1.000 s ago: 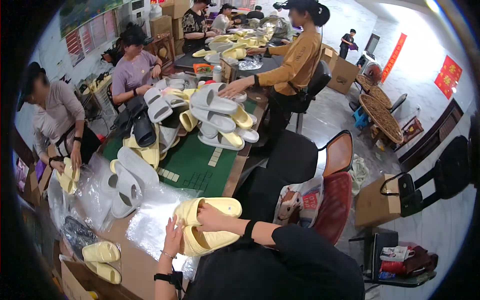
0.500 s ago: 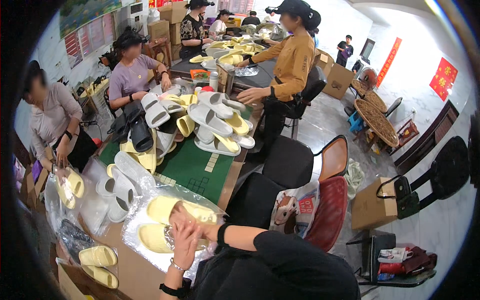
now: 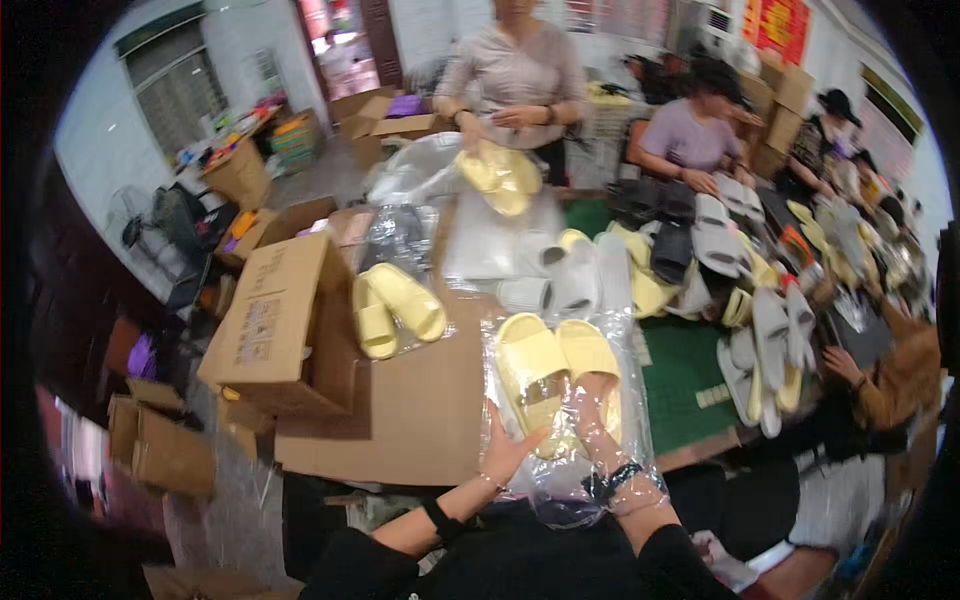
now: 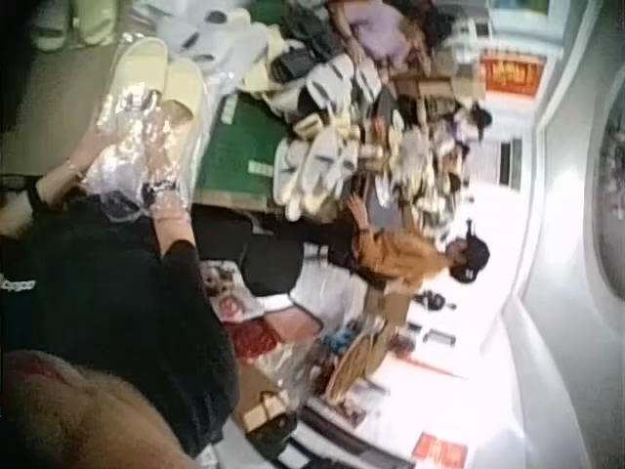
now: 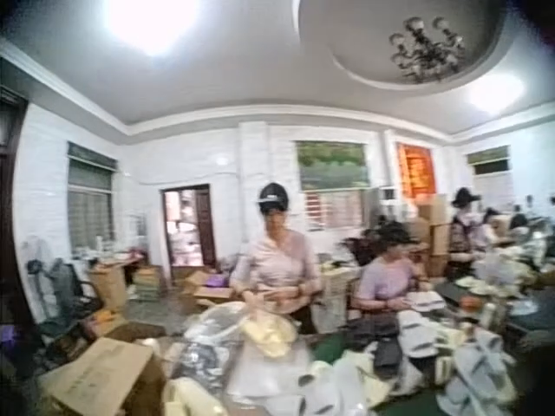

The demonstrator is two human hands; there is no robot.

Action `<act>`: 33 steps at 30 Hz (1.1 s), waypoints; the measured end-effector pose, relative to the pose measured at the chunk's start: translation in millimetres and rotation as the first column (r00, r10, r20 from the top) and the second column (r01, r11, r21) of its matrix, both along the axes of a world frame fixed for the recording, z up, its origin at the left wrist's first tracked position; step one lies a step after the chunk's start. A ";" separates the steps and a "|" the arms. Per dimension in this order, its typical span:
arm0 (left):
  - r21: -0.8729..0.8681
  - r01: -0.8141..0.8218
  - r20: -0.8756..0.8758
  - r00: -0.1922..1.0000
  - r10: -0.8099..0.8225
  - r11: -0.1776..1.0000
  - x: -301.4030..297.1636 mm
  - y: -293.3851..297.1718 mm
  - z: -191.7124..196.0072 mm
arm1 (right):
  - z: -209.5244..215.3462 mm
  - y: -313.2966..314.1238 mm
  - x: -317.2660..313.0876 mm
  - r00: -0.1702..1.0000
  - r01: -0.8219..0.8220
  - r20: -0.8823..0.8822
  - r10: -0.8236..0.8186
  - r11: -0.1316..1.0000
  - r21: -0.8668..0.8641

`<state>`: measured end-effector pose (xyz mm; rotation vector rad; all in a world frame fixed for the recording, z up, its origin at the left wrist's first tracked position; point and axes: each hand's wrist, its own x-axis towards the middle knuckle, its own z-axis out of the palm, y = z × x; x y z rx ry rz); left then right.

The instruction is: Placing finished sandals/slides into individual plastic bags.

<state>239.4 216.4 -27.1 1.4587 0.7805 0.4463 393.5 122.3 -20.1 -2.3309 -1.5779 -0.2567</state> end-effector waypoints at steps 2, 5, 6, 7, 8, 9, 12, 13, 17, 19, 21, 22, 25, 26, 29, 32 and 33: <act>-0.585 0.204 0.110 0.979 -0.172 0.785 -5.9 8.2 9.1 | 2.9 27.3 -11.1 0.985 0.078 0.156 -0.069 0.996 -0.050; -0.615 0.085 0.044 0.996 -0.074 0.784 -18.9 -0.1 2.9 | -6.5 57.5 -15.8 0.982 0.161 0.095 -0.164 0.986 0.032; -0.665 0.022 0.020 1.000 -0.011 0.746 -19.6 -1.9 8.8 | -12.9 66.6 -14.2 0.970 0.244 -0.051 -0.239 0.962 0.119; -0.650 -0.026 0.063 0.994 0.089 0.760 -19.0 -3.2 9.0 | -31.8 72.5 -10.8 0.972 0.223 0.070 -0.224 0.975 0.023; -0.651 -0.036 0.056 0.994 0.095 0.758 -22.1 8.8 -1.1 | -22.7 79.5 -14.6 0.974 0.217 0.064 -0.217 0.976 0.019; -0.651 -0.039 0.030 0.997 0.077 0.758 -26.6 30.2 -16.0 | -0.1 87.3 -19.3 0.984 0.110 -0.143 -0.108 0.994 0.009; -0.671 0.033 0.080 0.996 0.028 0.740 -44.0 87.4 -24.7 | -9.4 74.7 -40.0 0.982 -0.113 -0.131 0.136 0.979 0.169; -0.613 0.167 0.142 0.985 -0.100 0.772 -61.5 115.6 -44.6 | -23.2 66.6 -48.3 0.952 -0.210 -0.188 0.242 0.962 0.177; -0.571 -0.068 -0.127 0.992 -0.006 0.818 -112.0 168.9 -85.5 | 110.9 7.8 -51.3 0.508 -0.764 -0.827 0.242 0.569 -0.303; -0.539 -0.153 -0.227 0.973 0.032 0.829 -130.5 193.1 -122.4 | 152.0 -16.6 -47.1 0.437 -0.727 -0.828 0.352 0.680 -0.095; -0.303 -0.276 -0.742 0.669 -0.043 0.912 -140.0 209.2 -146.0 | 205.2 -34.1 -43.4 0.617 -0.566 -0.508 0.601 0.787 0.245; -0.308 -0.283 -0.755 0.653 -0.053 0.909 -143.2 205.8 -155.5 | 230.9 -38.7 -41.1 0.749 -0.504 -0.254 0.612 0.775 0.381; 0.086 -0.235 -0.630 0.741 0.235 0.968 -117.9 192.8 -176.3 | 284.6 -70.0 -73.6 0.947 -0.076 -0.193 0.257 0.761 0.645; 0.215 -0.222 -0.625 0.717 0.309 0.951 -110.3 193.9 -180.9 | 310.2 -89.5 -92.6 0.989 0.116 -0.134 -0.063 0.894 0.433; 0.177 -0.372 -0.484 0.773 0.410 0.911 -105.2 181.4 -190.0 | 323.9 -109.9 -70.7 0.874 -0.485 0.076 0.481 0.849 0.211; 0.348 -0.010 -0.595 0.770 0.229 0.937 -119.0 195.4 -212.8 | 311.2 -117.0 -103.3 0.955 -0.295 0.079 0.287 0.878 0.377; 0.188 -0.086 -0.508 0.844 0.172 0.978 -102.6 186.8 -207.0 | 302.3 -114.6 -108.4 0.991 -0.105 0.126 0.046 0.852 0.513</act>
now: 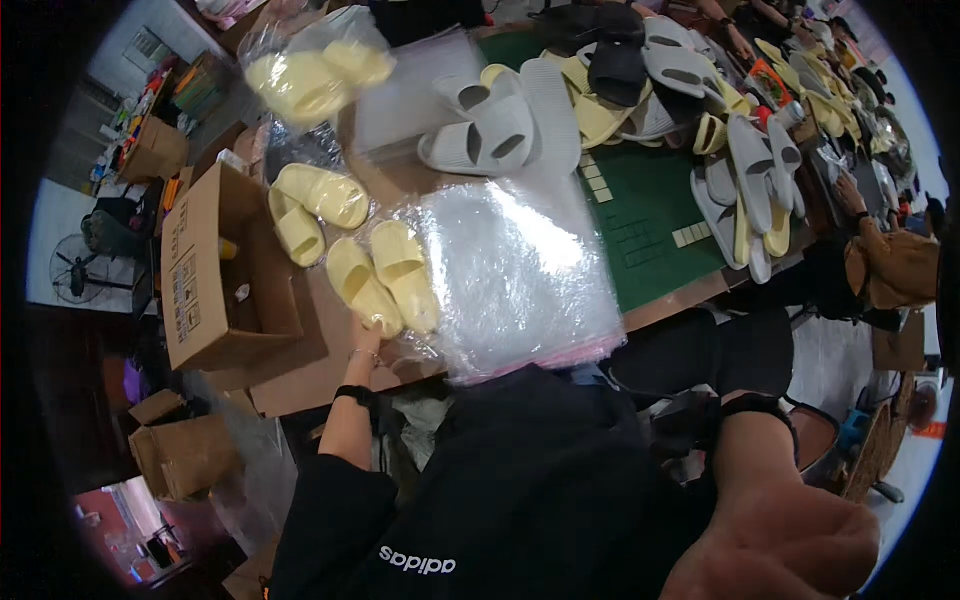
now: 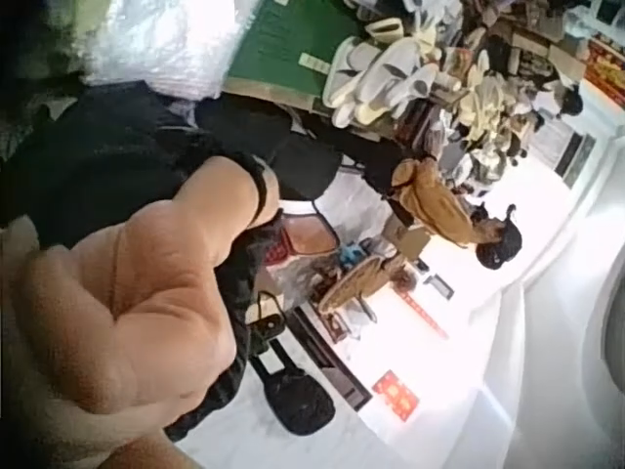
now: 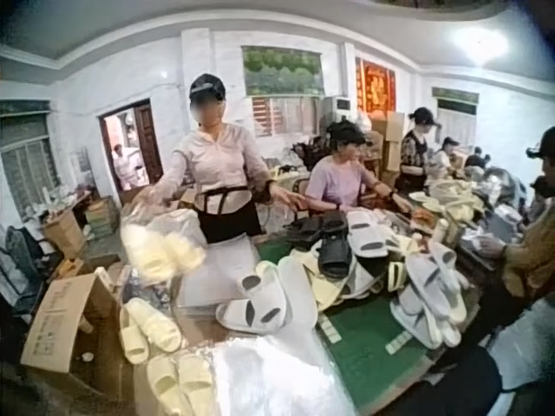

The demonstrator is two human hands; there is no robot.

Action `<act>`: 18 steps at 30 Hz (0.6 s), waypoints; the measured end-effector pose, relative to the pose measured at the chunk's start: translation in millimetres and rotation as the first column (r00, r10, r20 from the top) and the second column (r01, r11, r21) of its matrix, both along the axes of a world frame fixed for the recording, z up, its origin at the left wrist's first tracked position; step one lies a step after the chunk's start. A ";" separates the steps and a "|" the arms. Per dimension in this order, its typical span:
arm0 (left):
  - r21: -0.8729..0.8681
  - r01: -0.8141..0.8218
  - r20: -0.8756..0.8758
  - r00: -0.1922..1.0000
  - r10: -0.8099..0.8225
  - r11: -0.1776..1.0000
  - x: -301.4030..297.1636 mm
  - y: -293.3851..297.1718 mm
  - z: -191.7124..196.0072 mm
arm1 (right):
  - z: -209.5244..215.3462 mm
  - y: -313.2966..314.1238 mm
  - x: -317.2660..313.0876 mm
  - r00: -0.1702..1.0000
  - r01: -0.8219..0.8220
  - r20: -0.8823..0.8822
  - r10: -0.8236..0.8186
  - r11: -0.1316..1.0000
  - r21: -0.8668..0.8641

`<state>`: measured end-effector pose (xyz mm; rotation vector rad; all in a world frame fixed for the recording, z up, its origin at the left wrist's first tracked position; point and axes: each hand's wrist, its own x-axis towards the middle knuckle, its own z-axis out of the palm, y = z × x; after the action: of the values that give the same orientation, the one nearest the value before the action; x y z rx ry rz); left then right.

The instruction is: Placing finished sandals/slides into individual plastic bags.

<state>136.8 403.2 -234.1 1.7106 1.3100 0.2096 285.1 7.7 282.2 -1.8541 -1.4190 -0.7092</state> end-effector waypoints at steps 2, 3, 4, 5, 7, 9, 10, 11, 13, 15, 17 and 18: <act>-0.167 -0.015 0.146 0.989 0.040 0.986 11.0 -14.8 19.8 | -17.0 -1.5 22.9 0.954 -0.073 0.298 0.024 0.985 0.156; 0.153 -0.058 -0.113 0.991 0.075 0.987 -3.6 -15.1 31.7 | -22.5 1.9 37.8 0.829 -0.231 0.558 0.035 0.930 0.285; 0.444 0.018 -0.334 0.931 0.147 0.896 9.4 -19.3 45.6 | -23.6 6.1 49.0 0.815 -0.354 0.571 0.096 0.863 0.360; 0.583 0.121 -0.402 0.902 0.156 0.803 51.9 -53.1 76.2 | -24.6 -3.3 58.2 0.813 -0.303 0.579 0.062 0.894 0.329; 0.750 0.206 -0.357 0.926 0.124 0.628 63.9 -82.3 117.1 | -8.4 -21.2 71.8 0.964 -0.259 0.049 0.262 0.963 -0.073; 0.727 0.208 -0.164 0.978 -0.130 0.654 98.2 -112.6 133.7 | 11.4 -50.0 75.0 0.971 -0.233 0.021 0.238 0.963 -0.136; 0.697 0.214 0.046 0.939 -0.340 0.685 110.6 -126.7 141.6 | 18.6 -65.7 74.2 0.971 -0.235 -0.011 0.238 0.952 -0.195; 0.692 0.404 -0.152 0.891 -0.427 0.598 107.6 -135.1 148.1 | 16.7 -71.9 79.0 0.960 -0.281 -0.063 0.274 0.930 -0.237; 0.587 0.690 -0.358 0.690 -0.629 0.423 124.1 -154.7 141.5 | 10.0 -90.0 88.7 0.937 -0.347 -0.148 0.315 0.876 -0.334; 0.365 0.878 -0.509 0.466 -0.724 0.309 159.2 -191.2 143.2 | -15.6 -124.3 87.7 0.974 -0.149 0.119 0.193 0.940 -0.305; 0.261 0.928 -0.588 0.370 -0.719 0.264 156.2 -197.4 110.2 | -28.9 -119.8 101.1 0.962 -0.206 0.145 0.230 0.965 -0.164; 0.218 0.923 -0.612 0.382 -0.693 0.316 165.4 -208.3 99.7 | -27.4 -122.6 109.4 0.951 -0.227 0.198 0.239 0.971 -0.080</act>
<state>302.2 194.9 -134.3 2.8540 0.3925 -0.5086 394.5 -114.9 254.7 -1.6542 -1.7742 -0.7647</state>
